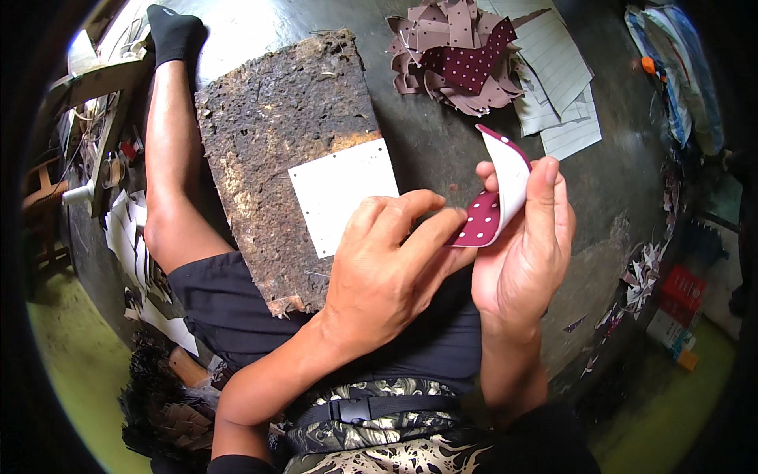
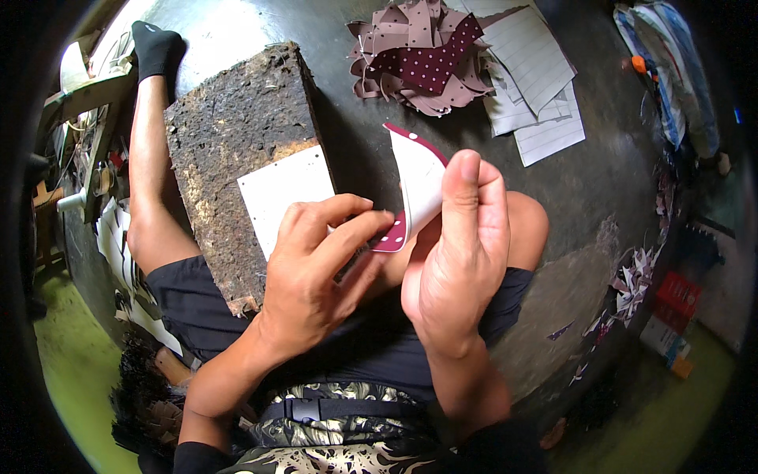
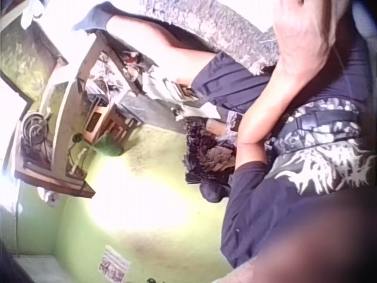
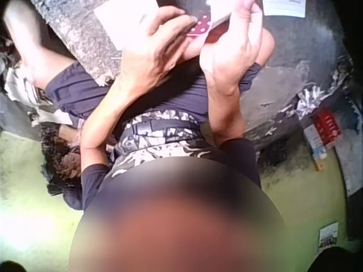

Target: The person sits cross-legged on the floor and repeatedly peels the backing off small rectangular adhesive paper pieces. They handle each piece one at a time, peel the backing, and place the finished pieces aside.

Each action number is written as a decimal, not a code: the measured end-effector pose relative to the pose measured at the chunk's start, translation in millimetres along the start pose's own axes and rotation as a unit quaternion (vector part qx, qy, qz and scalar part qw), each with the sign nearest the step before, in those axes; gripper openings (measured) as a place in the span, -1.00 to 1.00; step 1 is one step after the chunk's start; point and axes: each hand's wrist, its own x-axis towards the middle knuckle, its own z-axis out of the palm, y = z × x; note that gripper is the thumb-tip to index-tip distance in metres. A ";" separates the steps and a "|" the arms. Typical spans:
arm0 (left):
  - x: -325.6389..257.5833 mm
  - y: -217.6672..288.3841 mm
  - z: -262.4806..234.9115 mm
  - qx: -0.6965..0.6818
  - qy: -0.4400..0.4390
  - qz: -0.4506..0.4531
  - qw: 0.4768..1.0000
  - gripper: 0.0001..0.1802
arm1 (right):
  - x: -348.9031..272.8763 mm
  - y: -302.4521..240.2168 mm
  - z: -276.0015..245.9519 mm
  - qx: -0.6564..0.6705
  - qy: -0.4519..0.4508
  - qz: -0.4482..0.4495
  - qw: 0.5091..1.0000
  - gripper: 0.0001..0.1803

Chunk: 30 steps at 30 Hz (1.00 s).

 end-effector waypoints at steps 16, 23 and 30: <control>30.7 12.4 -104.5 -0.318 -0.196 -0.320 0.871 -0.14 | -14.8 -41.3 10.9 -0.284 -0.321 0.167 0.888 -0.50; 14.1 -42.7 -45.5 0.099 -0.053 0.002 0.994 -0.73 | 17.8 31.9 -10.8 -0.344 -0.253 0.103 0.898 -0.86; -4.0 -56.2 -19.3 0.129 0.067 0.004 0.989 -0.63 | 41.8 46.1 -20.9 -0.193 -0.267 0.198 0.923 -0.82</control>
